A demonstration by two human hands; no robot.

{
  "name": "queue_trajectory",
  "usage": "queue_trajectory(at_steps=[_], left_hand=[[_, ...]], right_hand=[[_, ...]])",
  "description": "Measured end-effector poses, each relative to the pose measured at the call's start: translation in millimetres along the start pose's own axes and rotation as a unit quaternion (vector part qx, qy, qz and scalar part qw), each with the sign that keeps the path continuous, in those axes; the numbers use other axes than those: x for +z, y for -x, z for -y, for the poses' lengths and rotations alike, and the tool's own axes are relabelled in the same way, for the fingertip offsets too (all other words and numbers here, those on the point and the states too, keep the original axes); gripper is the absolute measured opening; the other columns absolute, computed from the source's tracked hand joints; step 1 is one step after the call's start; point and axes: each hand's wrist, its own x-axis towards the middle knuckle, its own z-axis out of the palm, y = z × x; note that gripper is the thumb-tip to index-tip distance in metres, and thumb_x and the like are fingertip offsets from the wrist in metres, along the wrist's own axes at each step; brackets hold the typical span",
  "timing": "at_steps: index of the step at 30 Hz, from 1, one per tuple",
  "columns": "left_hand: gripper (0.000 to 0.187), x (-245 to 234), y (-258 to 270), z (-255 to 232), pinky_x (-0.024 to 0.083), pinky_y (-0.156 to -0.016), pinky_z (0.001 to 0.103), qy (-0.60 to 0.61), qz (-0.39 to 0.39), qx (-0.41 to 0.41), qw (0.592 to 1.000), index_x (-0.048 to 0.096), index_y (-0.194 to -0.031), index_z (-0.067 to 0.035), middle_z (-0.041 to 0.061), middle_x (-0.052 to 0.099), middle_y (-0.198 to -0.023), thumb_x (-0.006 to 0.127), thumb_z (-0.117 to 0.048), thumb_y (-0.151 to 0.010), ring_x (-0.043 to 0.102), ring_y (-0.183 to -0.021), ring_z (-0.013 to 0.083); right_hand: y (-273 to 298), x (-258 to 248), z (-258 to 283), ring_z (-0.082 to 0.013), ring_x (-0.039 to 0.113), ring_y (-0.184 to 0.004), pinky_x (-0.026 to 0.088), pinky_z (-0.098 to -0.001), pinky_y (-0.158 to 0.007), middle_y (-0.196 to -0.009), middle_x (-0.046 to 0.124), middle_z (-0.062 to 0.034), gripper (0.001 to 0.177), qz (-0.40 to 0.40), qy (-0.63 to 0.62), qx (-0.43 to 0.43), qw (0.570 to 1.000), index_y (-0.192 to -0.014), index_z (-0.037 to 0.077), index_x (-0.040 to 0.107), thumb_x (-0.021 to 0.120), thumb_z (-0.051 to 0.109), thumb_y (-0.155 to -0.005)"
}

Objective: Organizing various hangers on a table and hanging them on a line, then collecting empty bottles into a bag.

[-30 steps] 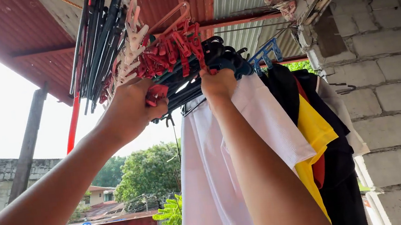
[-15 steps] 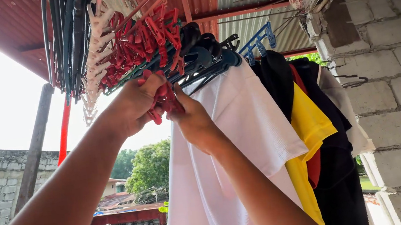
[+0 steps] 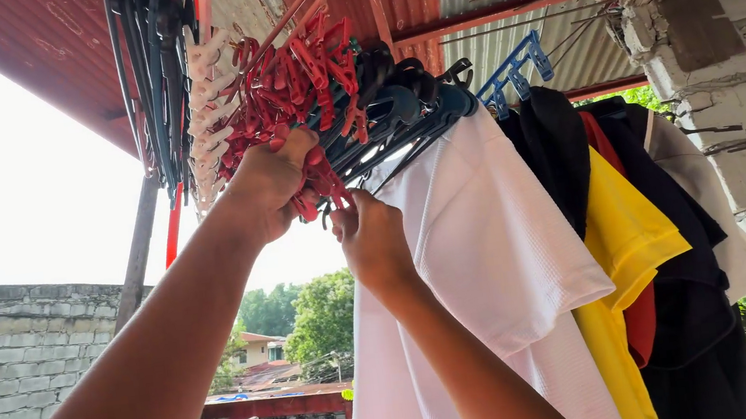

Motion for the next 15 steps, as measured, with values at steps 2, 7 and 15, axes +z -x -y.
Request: queue_trajectory(at_steps=[2,7,15], left_hand=[[0.023,-7,0,-3,0.040,-0.046,0.034,0.002,-0.024,0.012,1.000,0.065,-0.083,-0.006,0.005,0.063,-0.071,0.067,-0.027,-0.094,0.056,-0.054,0.0181],[0.029,-35,4,-6,0.042,-0.043,0.034,-0.056,-0.016,0.039,0.998,0.064,-0.082,-0.003,0.009,0.063,-0.069,0.064,-0.028,-0.096,0.060,-0.051,0.0208],[0.028,-67,38,-24,0.043,-0.043,0.033,-0.125,-0.026,0.030,0.991,0.066,-0.083,-0.003,0.008,0.066,-0.071,0.063,-0.027,-0.096,0.064,-0.055,0.0205]], right_hand=[[-19,12,-7,-0.0225,0.075,-0.069,0.058,-0.0367,-0.063,-0.081,0.076,-0.0154,0.017,0.014,-0.006,0.051,0.999,-0.111,-0.003,0.067,0.061,0.007,-0.098],[-66,27,-6,-0.0229,0.079,-0.065,0.064,-0.0292,-0.056,-0.079,0.075,-0.0179,0.019,-0.063,-0.228,0.159,0.958,-0.096,-0.012,0.067,0.056,0.004,-0.099],[-85,0,33,-0.0331,0.078,-0.063,0.063,-0.0324,-0.053,-0.093,0.073,-0.0233,0.012,-0.133,-0.210,0.297,0.922,-0.102,-0.011,0.060,0.058,-0.004,-0.092]])
